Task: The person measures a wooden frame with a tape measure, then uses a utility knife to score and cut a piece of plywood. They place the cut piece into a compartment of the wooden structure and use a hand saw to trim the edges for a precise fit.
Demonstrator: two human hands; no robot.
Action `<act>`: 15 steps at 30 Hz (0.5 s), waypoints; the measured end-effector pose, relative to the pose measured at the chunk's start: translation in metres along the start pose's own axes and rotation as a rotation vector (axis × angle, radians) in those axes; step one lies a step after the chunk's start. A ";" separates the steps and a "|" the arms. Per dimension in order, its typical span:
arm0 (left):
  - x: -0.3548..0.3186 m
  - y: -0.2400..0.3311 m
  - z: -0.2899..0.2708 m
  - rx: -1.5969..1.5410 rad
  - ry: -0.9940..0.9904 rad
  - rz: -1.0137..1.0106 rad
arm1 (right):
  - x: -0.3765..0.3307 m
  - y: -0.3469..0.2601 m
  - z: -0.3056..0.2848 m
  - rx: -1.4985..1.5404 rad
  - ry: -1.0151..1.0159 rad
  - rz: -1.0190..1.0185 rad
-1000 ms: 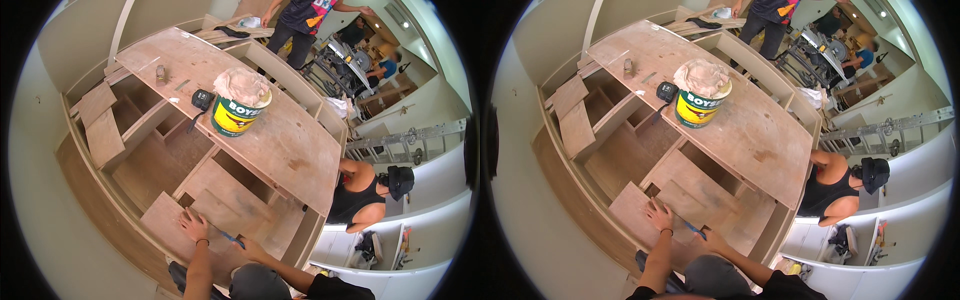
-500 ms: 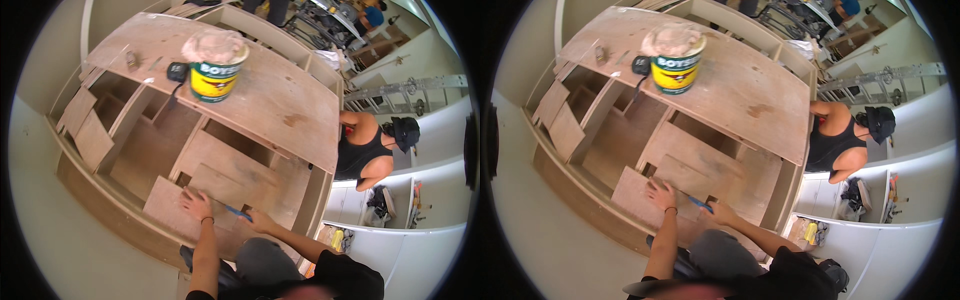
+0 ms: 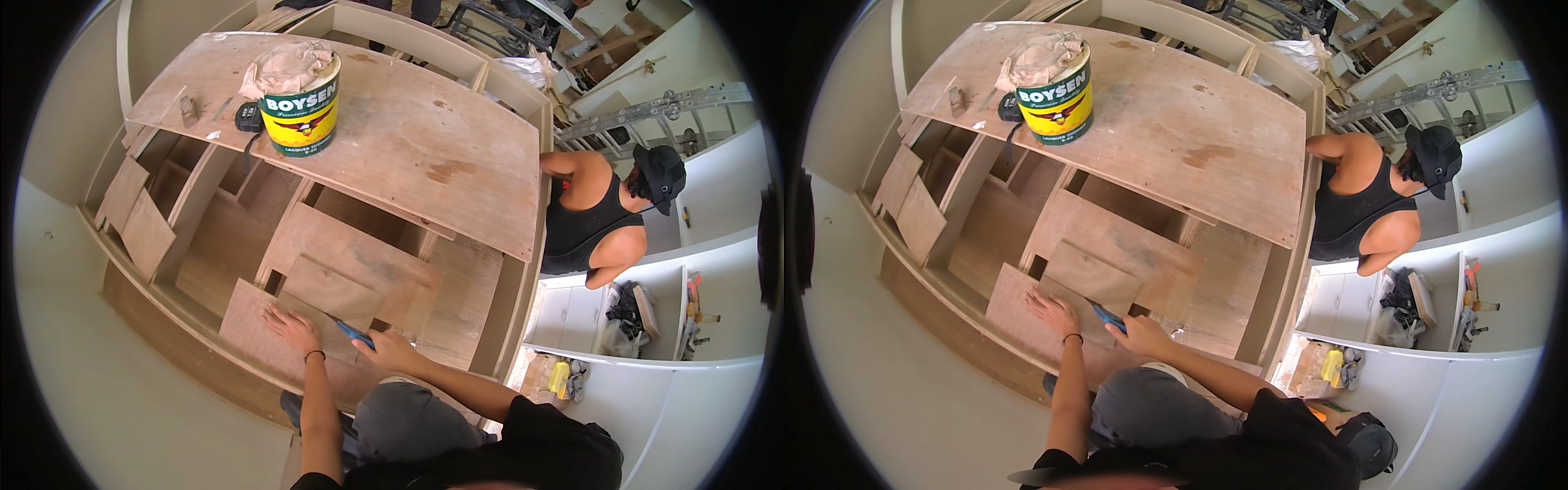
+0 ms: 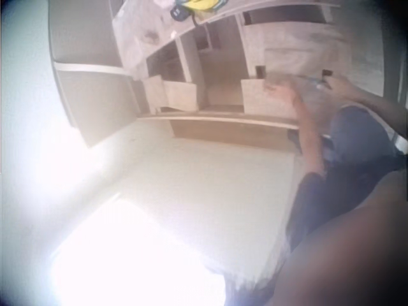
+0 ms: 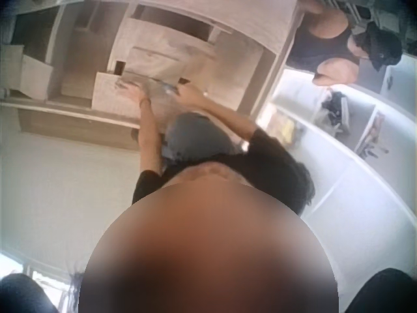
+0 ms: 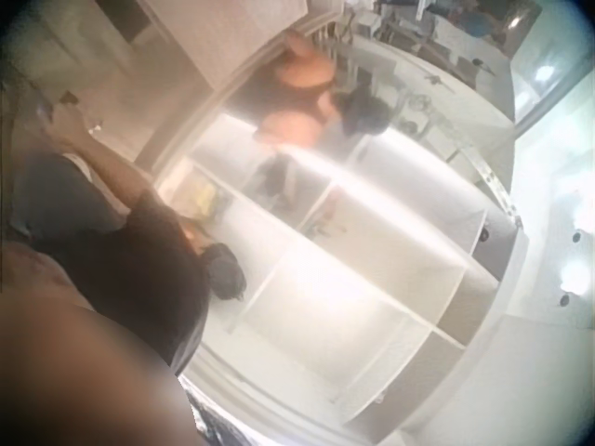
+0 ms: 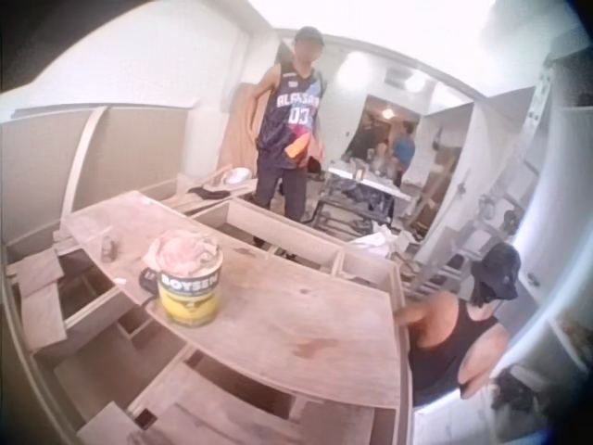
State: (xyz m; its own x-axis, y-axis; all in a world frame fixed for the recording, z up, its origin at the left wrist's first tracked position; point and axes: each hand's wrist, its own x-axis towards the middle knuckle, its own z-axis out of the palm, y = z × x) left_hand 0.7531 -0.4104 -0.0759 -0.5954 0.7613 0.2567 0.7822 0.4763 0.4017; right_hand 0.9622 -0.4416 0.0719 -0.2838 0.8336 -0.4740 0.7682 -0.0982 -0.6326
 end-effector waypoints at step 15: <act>-0.052 0.001 0.012 -0.122 -0.090 -0.065 | -0.002 0.019 0.011 0.153 0.076 -0.049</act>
State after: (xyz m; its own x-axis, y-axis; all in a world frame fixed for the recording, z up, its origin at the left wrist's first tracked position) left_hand 0.7867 -0.4439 -0.0994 -0.6207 0.7697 0.1493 0.7114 0.4728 0.5199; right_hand 0.9710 -0.4511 0.0543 -0.2705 0.8775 -0.3961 0.6565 -0.1328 -0.7425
